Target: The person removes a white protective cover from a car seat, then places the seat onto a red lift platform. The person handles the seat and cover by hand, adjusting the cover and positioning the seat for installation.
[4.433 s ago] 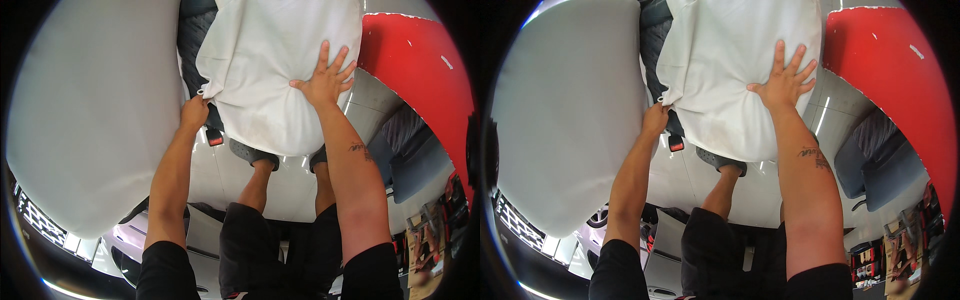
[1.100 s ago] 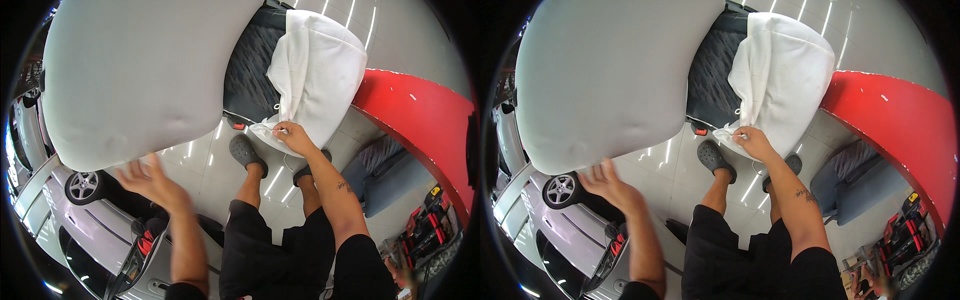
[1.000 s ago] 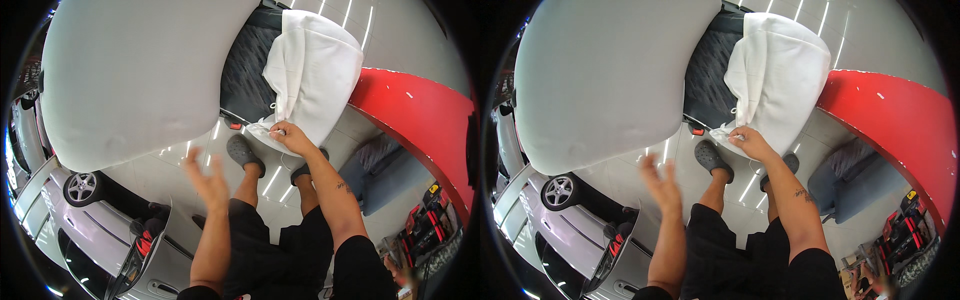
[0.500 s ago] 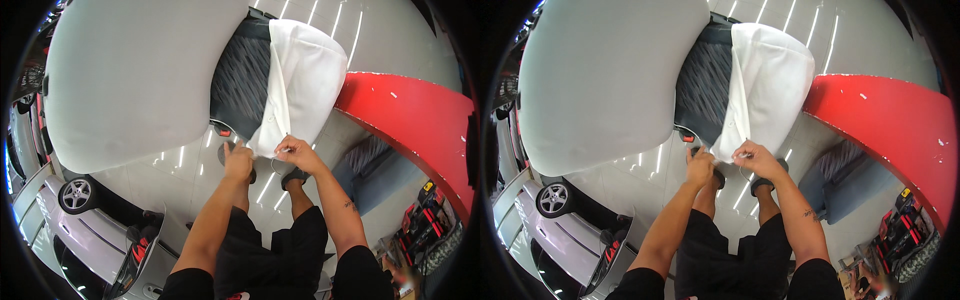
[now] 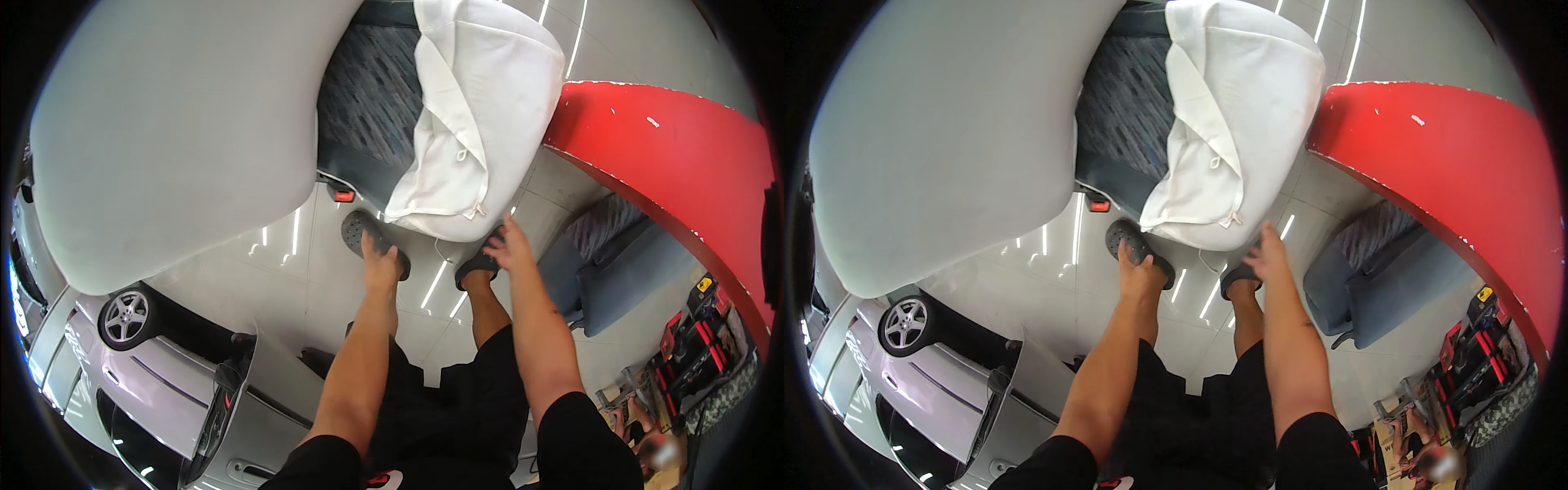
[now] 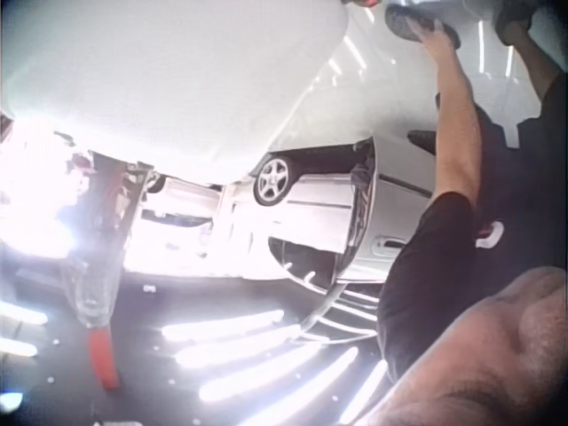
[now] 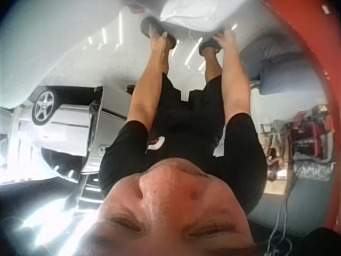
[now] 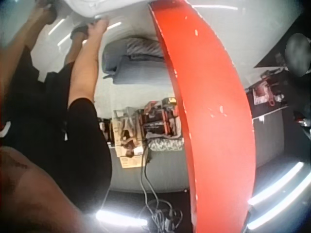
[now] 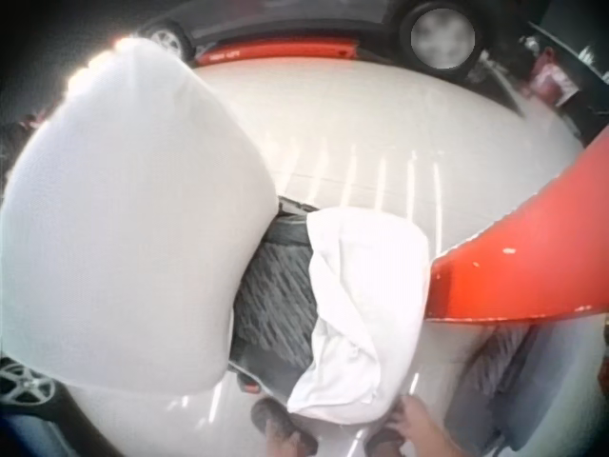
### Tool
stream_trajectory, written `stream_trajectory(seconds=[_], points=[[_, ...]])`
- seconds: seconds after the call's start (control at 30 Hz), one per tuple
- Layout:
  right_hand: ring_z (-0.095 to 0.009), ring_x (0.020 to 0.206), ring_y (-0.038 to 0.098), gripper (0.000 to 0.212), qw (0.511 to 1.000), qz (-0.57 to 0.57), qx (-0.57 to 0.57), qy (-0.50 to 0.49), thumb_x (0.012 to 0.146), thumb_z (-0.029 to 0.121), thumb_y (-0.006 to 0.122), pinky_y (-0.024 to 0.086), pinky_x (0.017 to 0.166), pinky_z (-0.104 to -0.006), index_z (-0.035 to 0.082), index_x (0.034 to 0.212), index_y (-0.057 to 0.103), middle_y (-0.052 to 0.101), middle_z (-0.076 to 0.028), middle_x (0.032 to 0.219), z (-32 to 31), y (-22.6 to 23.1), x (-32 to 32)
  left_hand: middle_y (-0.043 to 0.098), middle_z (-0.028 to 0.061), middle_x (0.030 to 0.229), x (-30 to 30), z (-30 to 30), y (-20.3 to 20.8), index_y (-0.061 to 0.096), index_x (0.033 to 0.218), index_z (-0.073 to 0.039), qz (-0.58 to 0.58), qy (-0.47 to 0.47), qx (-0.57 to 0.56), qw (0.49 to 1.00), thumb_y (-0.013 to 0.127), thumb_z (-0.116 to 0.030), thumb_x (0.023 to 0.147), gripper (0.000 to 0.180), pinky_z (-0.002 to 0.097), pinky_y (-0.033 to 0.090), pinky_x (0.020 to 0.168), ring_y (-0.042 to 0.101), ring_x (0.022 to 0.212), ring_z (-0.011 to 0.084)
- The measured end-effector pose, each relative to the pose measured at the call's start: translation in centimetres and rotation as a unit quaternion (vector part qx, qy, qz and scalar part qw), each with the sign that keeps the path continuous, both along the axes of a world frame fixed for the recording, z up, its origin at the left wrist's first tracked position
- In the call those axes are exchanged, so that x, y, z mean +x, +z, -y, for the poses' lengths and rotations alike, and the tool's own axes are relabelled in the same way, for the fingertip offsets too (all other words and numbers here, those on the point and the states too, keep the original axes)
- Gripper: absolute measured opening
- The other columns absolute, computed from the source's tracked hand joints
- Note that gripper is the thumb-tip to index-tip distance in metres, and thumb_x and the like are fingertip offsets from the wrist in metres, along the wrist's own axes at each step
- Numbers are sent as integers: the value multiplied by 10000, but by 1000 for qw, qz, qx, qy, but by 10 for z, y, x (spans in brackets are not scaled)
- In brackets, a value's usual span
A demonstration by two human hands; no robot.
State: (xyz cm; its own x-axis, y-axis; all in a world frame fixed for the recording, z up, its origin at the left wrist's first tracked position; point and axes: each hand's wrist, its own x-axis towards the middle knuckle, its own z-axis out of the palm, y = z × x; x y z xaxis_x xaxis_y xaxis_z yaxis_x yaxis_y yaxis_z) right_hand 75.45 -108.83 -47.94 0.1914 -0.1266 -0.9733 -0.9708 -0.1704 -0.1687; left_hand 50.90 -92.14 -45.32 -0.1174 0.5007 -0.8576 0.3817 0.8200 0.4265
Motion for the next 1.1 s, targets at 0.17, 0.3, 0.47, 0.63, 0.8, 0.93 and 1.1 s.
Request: stream_trajectory(seconds=[0.17, 0.3, 0.47, 0.63, 0.8, 0.93, 1.1], points=[[-310, 1224, 567, 492, 991, 49, 4, -125, 1063, 359, 658, 442, 1054, -611, 174, 1482, 479, 550, -73, 1456, 1, -47, -45, 461, 225, 1556, 44, -17, -12, 345, 1549, -74, 117, -29, 79, 990, 647, 88, 934, 703, 417, 496, 1035, 604, 1257, 319], [-201, 1000, 632, 227, 987, 110, -46, -107, 1061, 264, 657, 501, 818, -443, 128, 1241, 625, 679, -32, 1175, 7, -64, -51, 731, 136, 1143, 36, -6, -34, 578, 1280, -60, 2, -153, 42, 987, 641, -21, 989, 301, 398, 548, 843, 696, 902, 227], [-272, 1108, 676, 266, 979, 75, -74, -175, 1110, 213, 539, 555, 978, -473, 85, 1335, 599, 698, -94, 1233, 24, -84, -37, 749, 141, 940, 28, 51, -29, 668, 1035, -75, -110, -448, 191, 866, 631, -156, 984, 103, 477, 554, 768, 726, 831, 350], [-315, 1137, 699, 287, 965, 134, 13, -224, 1123, 225, 485, 593, 989, -508, 58, 1327, 598, 691, -159, 1280, 90, -92, 23, 725, 196, 977, 80, 104, -5, 674, 1197, -124, -47, -603, 129, 786, 655, -165, 957, 244, 535, 528, 863, 689, 957, 440], [-278, 1132, 707, 308, 965, 245, 33, -94, 1103, 250, 568, 575, 1008, -421, 50, 1334, 608, 714, -140, 1256, 123, -54, 95, 716, 163, 1066, 122, 125, -1, 607, 1253, -107, 39, -535, 99, 838, 676, -141, 942, 321, 492, 545, 857, 699, 986, 384], [-266, 1074, 724, 420, 905, 282, 68, 310, 980, 234, 731, 574, 935, -427, 9, 1323, 639, 738, -146, 1222, 107, -7, 90, 689, 147, 1141, 107, 118, 15, 454, 1422, -59, 64, -230, 56, 969, 748, -162, 920, 591, 498, 542, 860, 707, 981, 312], [-308, 1054, 743, 504, 788, 157, -117, 584, 852, 336, 832, 553, 962, -406, -25, 1186, 723, 782, -184, 1074, 83, -18, 65, 660, 115, 1213, 106, 67, -5, 433, 1477, -45, 29, 204, -114, 972, 869, -309, 864, 797, 469, 532, 840, 669, 957, 229]])
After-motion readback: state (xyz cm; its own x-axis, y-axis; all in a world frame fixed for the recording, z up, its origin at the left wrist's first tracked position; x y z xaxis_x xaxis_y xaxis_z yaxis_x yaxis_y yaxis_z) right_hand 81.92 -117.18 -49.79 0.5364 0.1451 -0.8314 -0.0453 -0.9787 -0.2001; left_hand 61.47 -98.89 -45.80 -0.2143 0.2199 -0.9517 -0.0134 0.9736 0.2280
